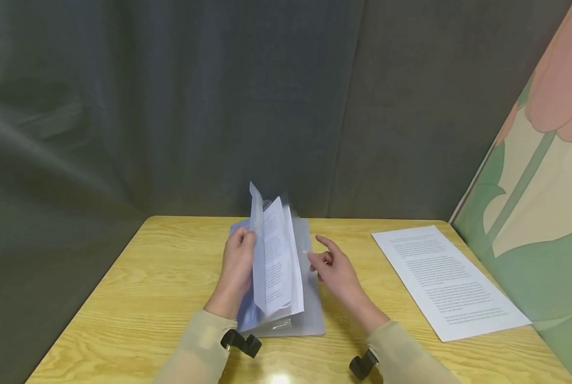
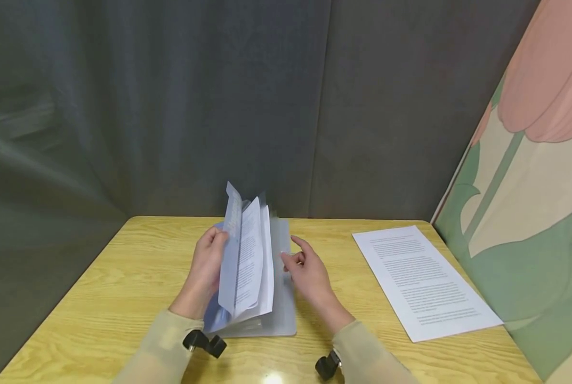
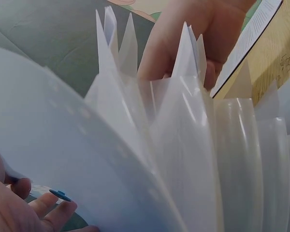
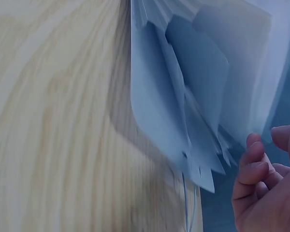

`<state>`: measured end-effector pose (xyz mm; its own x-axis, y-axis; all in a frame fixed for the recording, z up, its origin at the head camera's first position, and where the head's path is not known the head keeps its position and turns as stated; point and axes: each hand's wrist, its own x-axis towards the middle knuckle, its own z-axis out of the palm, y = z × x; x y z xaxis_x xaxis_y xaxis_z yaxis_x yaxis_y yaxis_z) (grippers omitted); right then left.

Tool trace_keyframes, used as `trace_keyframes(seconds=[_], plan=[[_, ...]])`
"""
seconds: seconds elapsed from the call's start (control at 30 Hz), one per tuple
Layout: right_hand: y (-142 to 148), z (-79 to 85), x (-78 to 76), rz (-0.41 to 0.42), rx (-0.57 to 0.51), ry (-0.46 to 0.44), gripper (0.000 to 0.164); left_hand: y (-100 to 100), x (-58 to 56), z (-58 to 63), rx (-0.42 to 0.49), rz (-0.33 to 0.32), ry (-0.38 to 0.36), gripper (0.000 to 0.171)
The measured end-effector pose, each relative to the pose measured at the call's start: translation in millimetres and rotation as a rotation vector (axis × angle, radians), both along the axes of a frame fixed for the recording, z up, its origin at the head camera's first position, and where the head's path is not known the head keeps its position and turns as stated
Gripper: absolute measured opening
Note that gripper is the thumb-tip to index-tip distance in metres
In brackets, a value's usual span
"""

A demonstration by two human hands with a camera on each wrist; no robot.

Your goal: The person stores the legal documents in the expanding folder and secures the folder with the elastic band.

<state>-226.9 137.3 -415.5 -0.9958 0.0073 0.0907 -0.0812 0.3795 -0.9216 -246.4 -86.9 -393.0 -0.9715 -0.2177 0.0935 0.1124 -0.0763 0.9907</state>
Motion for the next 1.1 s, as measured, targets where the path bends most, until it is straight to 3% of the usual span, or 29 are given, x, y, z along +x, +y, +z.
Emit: trace_keyframes(seconds=[0.27, 1.1], plan=[[42.9, 8.8, 5.7, -0.021, 0.132, 0.017, 0.065, 3.8, 1.1, -0.8, -0.017, -0.008, 0.009, 0.019], [144.7, 25.3, 15.3, -0.113, 0.365, 0.011, 0.094, 5.0, 1.9, -2.7, -0.008, -0.006, -0.008, 0.020]])
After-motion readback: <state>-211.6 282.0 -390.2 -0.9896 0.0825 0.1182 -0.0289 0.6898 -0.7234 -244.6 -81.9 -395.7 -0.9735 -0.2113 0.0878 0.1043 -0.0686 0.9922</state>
